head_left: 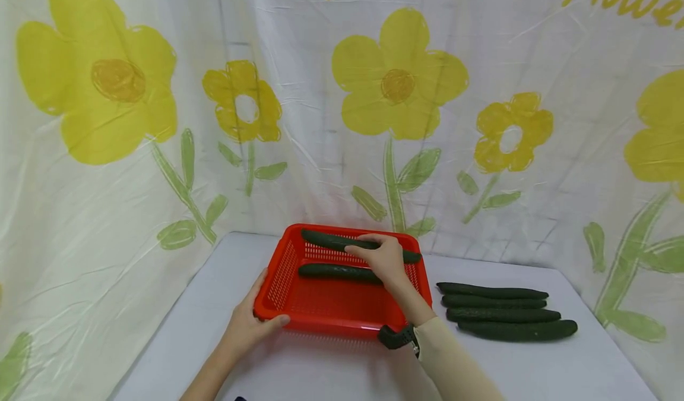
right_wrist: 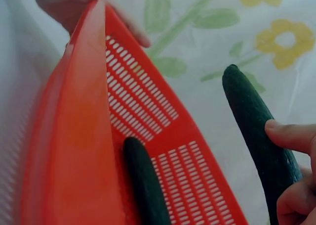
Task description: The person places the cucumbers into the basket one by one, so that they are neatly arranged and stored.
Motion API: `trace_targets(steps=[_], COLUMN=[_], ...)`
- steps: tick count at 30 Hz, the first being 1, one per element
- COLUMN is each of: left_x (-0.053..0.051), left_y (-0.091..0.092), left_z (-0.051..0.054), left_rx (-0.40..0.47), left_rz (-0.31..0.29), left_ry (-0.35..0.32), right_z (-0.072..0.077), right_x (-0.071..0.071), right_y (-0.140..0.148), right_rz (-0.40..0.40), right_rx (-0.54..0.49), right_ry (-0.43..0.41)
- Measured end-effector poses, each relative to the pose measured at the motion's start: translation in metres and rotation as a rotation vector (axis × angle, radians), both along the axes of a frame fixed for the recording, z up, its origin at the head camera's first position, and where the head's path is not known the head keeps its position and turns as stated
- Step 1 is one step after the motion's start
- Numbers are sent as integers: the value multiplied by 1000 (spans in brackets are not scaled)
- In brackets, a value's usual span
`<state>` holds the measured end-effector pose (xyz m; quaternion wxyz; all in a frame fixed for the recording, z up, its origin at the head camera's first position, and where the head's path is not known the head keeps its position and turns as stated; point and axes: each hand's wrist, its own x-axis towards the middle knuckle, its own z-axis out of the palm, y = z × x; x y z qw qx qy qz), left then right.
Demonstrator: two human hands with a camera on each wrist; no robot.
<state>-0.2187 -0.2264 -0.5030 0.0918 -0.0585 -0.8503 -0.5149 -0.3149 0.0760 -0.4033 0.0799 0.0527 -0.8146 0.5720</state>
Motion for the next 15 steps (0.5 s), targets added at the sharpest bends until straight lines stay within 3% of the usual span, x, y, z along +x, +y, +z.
trace_targets(steps=[8,15], left_x=[0,0], left_y=[-2,0], left_z=[-1,0], left_rx=[-9,-11], left_rz=[2,3], left_ry=[9,-1], right_z=[2,-3], right_x=[-14,-24], right_y=[-9,-13], right_rz=[-8,-10], right_rx=[44,11], right_ry=[-68,-122])
